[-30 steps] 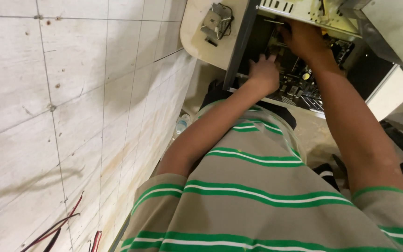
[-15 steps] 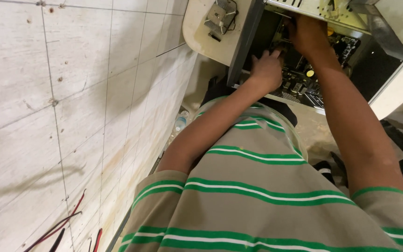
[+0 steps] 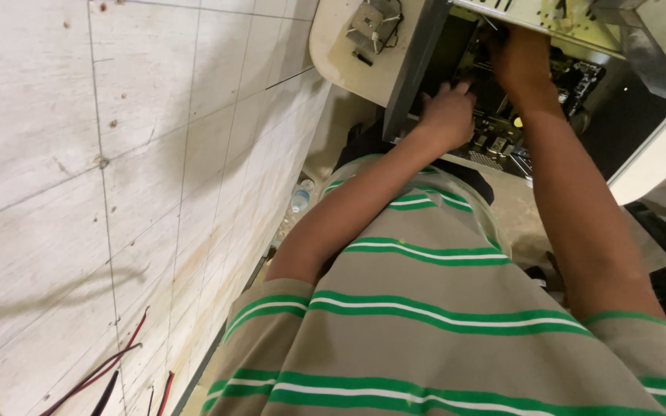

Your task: Repositioning and installing a motherboard into a computer case using a screwdriver for alignment and fastening.

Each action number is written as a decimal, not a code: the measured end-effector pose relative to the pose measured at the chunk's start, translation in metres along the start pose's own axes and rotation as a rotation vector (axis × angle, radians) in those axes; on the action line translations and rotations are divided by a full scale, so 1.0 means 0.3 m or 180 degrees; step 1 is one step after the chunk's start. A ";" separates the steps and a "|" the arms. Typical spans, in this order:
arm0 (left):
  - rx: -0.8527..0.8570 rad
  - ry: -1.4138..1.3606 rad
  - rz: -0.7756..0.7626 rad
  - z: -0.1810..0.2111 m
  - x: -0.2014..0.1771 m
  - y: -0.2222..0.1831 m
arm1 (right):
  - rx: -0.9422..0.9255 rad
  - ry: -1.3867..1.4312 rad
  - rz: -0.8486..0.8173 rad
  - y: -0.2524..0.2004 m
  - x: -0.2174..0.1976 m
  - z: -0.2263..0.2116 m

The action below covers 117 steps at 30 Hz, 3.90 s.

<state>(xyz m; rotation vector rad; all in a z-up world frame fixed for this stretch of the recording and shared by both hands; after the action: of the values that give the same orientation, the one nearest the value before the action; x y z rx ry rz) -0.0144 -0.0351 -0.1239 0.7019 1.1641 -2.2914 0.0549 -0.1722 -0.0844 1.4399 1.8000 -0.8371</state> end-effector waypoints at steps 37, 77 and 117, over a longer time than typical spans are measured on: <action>-0.0067 -0.0321 0.0032 0.029 -0.094 -0.051 | 0.0382 0.0054 0.0422 -0.018 0.050 0.042; -0.0276 -0.1915 0.2145 -0.193 0.174 0.463 | 0.0649 0.0348 0.0088 -0.013 0.114 0.202; -0.0014 -0.2992 0.1990 -0.253 0.251 0.516 | 0.0312 0.0253 0.0532 -0.017 0.057 0.060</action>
<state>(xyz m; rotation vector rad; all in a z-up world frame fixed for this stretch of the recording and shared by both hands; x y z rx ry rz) 0.0406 -0.0672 -0.3010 -0.0700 0.4094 -1.7110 0.0492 -0.1785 -0.1082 1.6826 1.6884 -0.8015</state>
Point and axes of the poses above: each hand's wrist, its own y-axis towards the middle knuckle, its own x-axis out of the palm, z = x × y, the point moved 2 cm from there along y, towards the middle knuckle, and after that the axes turned 2 degrees about -z, right-handed, at the moved point
